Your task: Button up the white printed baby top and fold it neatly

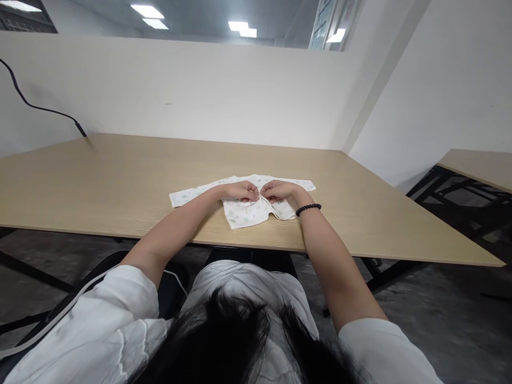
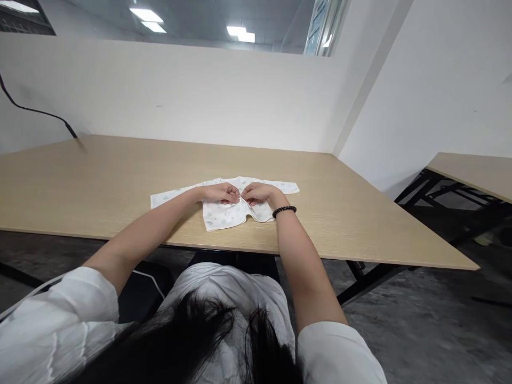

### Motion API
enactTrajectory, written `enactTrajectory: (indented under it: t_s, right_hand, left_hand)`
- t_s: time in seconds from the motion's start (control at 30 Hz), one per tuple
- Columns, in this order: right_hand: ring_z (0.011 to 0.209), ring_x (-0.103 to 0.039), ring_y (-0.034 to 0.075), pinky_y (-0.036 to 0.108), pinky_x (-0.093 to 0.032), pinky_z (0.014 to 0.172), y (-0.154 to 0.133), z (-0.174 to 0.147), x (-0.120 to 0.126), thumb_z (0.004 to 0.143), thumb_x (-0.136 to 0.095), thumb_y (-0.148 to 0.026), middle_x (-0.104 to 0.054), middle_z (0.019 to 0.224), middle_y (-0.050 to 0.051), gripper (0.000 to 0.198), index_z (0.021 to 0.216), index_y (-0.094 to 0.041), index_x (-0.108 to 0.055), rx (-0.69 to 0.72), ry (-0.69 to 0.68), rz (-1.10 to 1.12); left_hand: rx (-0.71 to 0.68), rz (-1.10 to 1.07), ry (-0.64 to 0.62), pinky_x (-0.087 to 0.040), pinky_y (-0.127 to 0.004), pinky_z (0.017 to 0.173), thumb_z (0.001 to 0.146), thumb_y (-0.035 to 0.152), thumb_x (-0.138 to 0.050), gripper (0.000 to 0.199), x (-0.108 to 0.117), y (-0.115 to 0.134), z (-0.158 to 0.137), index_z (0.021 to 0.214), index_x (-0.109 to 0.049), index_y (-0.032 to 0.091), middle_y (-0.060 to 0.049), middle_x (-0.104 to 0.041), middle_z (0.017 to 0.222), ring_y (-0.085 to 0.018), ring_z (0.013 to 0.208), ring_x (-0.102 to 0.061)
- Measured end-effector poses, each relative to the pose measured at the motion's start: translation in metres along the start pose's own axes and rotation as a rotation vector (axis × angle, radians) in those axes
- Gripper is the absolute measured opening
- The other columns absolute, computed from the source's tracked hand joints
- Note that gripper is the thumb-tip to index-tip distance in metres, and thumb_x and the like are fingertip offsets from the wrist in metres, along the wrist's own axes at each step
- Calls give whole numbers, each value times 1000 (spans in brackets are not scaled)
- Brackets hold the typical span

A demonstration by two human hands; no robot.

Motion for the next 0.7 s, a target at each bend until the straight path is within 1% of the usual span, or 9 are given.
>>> enactTrajectory:
  t_s: [0.17, 0.3, 0.5, 0.7]
  right_hand:
    - [47, -41, 4, 16, -34, 44, -4, -4, -2, 65, -70, -17, -48, 55, -6, 13, 67, -15, -57, 9, -15, 21]
    - [48, -41, 4, 16, -35, 45, -6, -7, -3, 64, -69, -15, -49, 56, -6, 11, 70, -15, -59, 14, -25, 42]
    - [48, -44, 4, 16, -37, 45, -7, -7, -2, 62, -69, -8, -55, 60, -5, 16, 73, -16, -61, 4, -1, 47]
    - [49, -49, 5, 16, -41, 46, -7, -7, -2, 64, -75, -9, -58, 61, -3, 16, 73, -15, -63, 8, 43, 41]
  left_hand:
    - [7, -11, 20, -30, -22, 46, 75, 33, -73, 23, 1, 1, 0, 69, -60, 15, 1, -49, 57, -8, 48, -40]
    - [30, -8, 38, -31, -22, 46, 75, 33, -72, 22, 2, 0, 1, 71, -61, 15, 0, -51, 59, -9, 49, -42]
    - [62, -2, 58, -32, -23, 47, 74, 34, -73, 25, 3, -1, 3, 64, -58, 16, 1, -50, 56, -9, 49, -44]
    - [87, 2, 54, -30, -23, 46, 73, 30, -73, 26, 4, -3, 3, 59, -57, 16, 1, -50, 51, -9, 47, -42]
Point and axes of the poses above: each hand's wrist, its own z-axis towards the middle knuckle, its own x-axis out of the back of the hand, y = z × x, the point moved 2 cm from there along z, towards the middle knuckle
